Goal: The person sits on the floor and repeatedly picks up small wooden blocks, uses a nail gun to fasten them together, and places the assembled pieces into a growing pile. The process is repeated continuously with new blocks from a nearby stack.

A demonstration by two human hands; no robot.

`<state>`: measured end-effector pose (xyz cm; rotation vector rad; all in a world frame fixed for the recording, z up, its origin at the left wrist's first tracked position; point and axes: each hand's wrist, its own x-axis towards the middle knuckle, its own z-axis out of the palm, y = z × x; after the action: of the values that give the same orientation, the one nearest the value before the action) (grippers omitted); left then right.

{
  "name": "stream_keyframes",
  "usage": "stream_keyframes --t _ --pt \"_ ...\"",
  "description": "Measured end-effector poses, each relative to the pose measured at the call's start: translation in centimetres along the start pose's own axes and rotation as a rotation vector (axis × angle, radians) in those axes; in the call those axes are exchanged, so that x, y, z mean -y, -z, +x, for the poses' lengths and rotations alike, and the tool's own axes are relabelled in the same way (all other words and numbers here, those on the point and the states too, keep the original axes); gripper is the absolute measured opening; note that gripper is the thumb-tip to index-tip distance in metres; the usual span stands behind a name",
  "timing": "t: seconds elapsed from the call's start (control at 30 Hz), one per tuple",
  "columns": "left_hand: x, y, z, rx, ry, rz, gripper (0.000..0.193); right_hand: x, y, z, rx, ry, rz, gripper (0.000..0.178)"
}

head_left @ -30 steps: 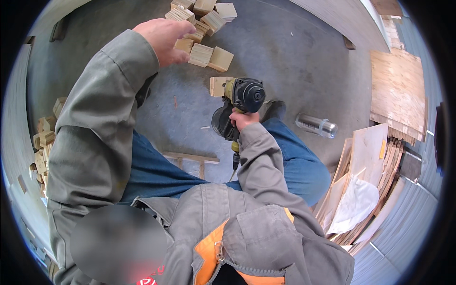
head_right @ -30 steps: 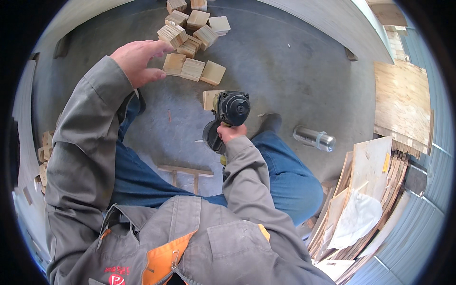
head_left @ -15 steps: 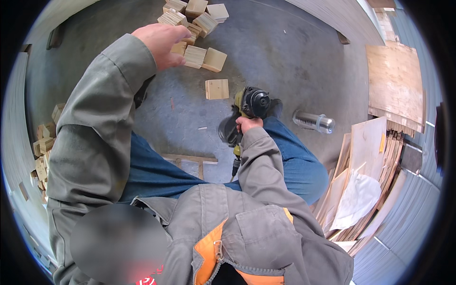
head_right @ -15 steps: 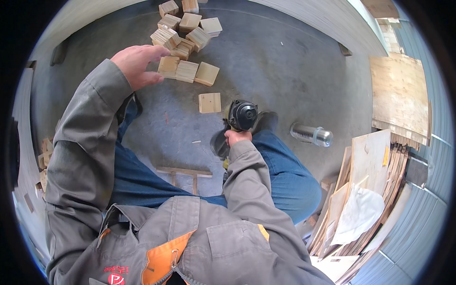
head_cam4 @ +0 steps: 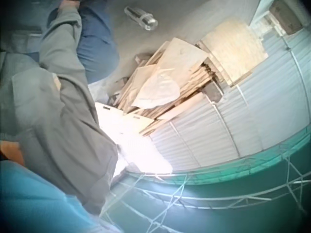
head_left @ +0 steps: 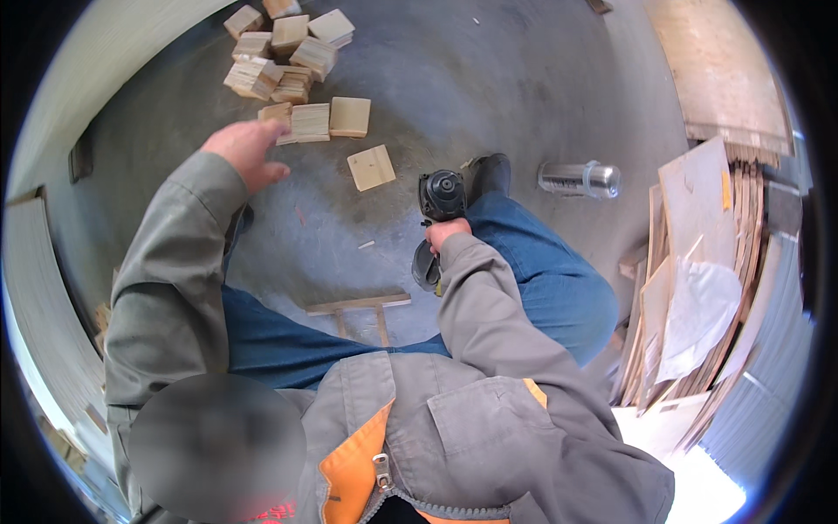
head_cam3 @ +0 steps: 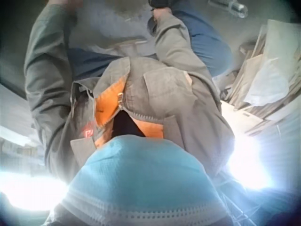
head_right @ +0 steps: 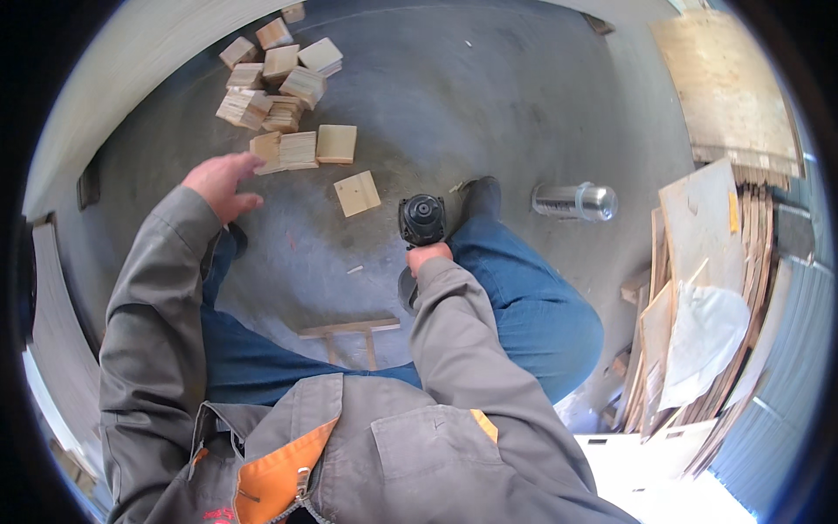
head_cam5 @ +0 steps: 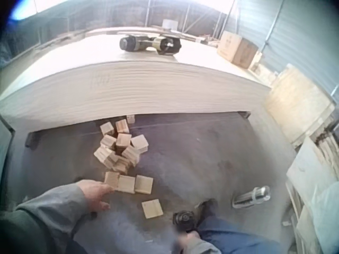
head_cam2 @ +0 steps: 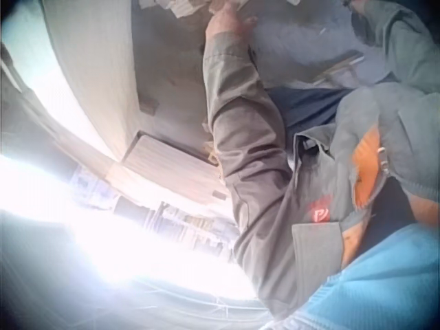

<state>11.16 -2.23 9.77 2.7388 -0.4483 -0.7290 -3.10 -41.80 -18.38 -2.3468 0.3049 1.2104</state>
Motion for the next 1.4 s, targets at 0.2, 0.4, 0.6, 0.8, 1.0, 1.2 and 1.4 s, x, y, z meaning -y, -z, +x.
stream_keyframes --t 0.2,0.4,0.6,0.8,1.0,1.2,1.4 --pt "-0.8 -6.7 4.0 0.273 0.012 0.148 0.059 0.7 2.6 -1.4 0.002 -0.12 0.213 0.017" --pt "-4.0 -14.0 8.4 0.2 0.003 0.073 0.065 0.5 2.9 -2.0 -0.028 -0.174 0.313 0.016" --pt "-6.9 -20.4 12.3 0.05 0.074 -0.086 0.104 -0.4 0.2 0.2 -0.138 -0.352 0.137 0.019" --pt "-6.2 -23.4 14.1 0.046 0.065 -0.102 0.106 -0.9 -0.4 -0.1 -0.134 -0.174 -0.091 0.016" --pt "-6.9 -24.5 14.8 0.007 0.064 0.028 0.099 -1.2 0.2 -1.2 -0.096 -0.129 -0.14 0.019" --pt "-5.5 -25.5 15.1 -0.021 0.026 0.047 0.095 1.9 3.7 -3.8 -0.105 -0.292 0.34 0.015" --pt "-6.1 -21.8 12.7 0.12 0.102 -0.08 0.1 1.5 3.9 -3.1 0.032 -0.294 0.289 0.017"
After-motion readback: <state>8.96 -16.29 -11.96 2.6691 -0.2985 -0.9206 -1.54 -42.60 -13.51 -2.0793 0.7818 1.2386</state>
